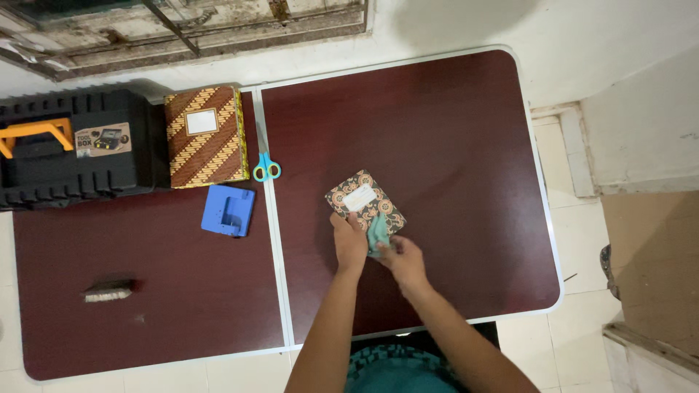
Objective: The person wipes a small patterned box and a blue plastic object with a cloth on a maroon table. They then move the box, the blue object, a pair of scissors, and a black toolbox from the table to the floor, and finally wipe the table surface.
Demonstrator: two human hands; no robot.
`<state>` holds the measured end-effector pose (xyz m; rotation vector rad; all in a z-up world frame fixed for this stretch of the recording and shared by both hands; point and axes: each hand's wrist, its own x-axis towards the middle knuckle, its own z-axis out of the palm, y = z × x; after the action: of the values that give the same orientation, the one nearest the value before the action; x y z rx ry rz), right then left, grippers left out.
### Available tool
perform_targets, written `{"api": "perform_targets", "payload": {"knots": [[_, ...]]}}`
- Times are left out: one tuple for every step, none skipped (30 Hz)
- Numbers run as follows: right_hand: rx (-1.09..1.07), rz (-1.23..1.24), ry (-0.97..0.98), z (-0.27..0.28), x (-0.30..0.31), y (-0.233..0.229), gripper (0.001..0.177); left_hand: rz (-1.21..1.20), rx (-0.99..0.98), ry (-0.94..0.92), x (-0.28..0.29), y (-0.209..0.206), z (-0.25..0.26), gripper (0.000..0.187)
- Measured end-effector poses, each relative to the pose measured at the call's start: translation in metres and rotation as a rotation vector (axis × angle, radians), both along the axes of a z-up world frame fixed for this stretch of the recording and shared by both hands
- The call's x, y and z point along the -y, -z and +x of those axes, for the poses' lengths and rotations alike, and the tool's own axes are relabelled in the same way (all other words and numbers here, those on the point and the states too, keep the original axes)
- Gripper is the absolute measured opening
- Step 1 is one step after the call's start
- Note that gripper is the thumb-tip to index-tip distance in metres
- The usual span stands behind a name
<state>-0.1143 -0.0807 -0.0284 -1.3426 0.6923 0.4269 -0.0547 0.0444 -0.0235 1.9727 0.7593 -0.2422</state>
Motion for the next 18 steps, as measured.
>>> {"api": "perform_targets", "payload": {"knots": [[-0.015, -0.014, 0.034, 0.006, 0.009, -0.002, 0.054, -0.018, -0.026, 0.023, -0.002, -0.004, -0.002, 0.035], [-0.028, -0.031, 0.069, 0.014, 0.017, -0.005, 0.054, -0.039, -0.05, 0.047, -0.003, -0.007, -0.003, 0.035], [-0.023, -0.1, 0.043, 0.019, 0.023, -0.008, 0.055, -0.06, -0.074, 0.07, -0.005, -0.011, -0.004, 0.035], [-0.02, -0.167, 0.017, 0.024, 0.028, -0.011, 0.056, -0.052, -0.052, 0.094, -0.005, -0.013, -0.003, 0.035], [-0.017, -0.235, -0.009, 0.026, 0.03, -0.013, 0.057, -0.043, -0.03, 0.118, -0.006, -0.016, -0.003, 0.035], [0.017, -0.243, -0.029, 0.027, 0.029, -0.014, 0.053, -0.035, -0.009, 0.14, -0.007, -0.02, -0.003, 0.035], [0.05, -0.25, -0.048, 0.028, 0.026, -0.014, 0.049, -0.039, -0.008, 0.15, -0.009, -0.023, -0.001, 0.036], [0.085, -0.258, -0.07, 0.029, 0.025, -0.013, 0.046, -0.043, -0.004, 0.158, -0.011, -0.025, 0.003, 0.038], [0.088, -0.39, -0.149, 0.028, 0.026, -0.013, 0.042, -0.047, -0.001, 0.166, -0.012, -0.028, 0.005, 0.04], [0.094, -0.518, -0.228, 0.029, 0.027, -0.012, 0.038, -0.029, -0.005, 0.17, -0.015, -0.031, 0.007, 0.041], [0.101, -0.647, -0.306, 0.03, 0.027, -0.012, 0.035, -0.01, -0.01, 0.173, -0.016, -0.034, 0.008, 0.041], [0.221, -0.735, -0.317, 0.031, 0.028, -0.011, 0.033, 0.007, -0.016, 0.18, -0.017, -0.036, 0.007, 0.042], [0.342, -0.821, -0.327, 0.034, 0.029, -0.01, 0.031, -0.002, -0.045, 0.204, -0.018, -0.037, 0.007, 0.041], [0.464, -0.905, -0.338, 0.036, 0.029, -0.009, 0.028, -0.013, -0.075, 0.229, -0.019, -0.038, 0.007, 0.041], [0.507, -0.901, -0.341, 0.037, 0.031, -0.01, 0.028, -0.023, -0.105, 0.254, -0.02, -0.038, 0.007, 0.04], [0.553, -0.893, -0.347, 0.04, 0.032, -0.011, 0.028, -0.037, -0.116, 0.253, -0.021, -0.039, 0.006, 0.04], [0.598, -0.884, -0.353, 0.045, 0.032, -0.012, 0.027, -0.051, -0.128, 0.253, -0.019, -0.04, 0.004, 0.04], [0.586, -0.904, -0.395, 0.05, 0.032, -0.013, 0.024, -0.066, -0.141, 0.255, -0.019, -0.04, 0.002, 0.04]]}}
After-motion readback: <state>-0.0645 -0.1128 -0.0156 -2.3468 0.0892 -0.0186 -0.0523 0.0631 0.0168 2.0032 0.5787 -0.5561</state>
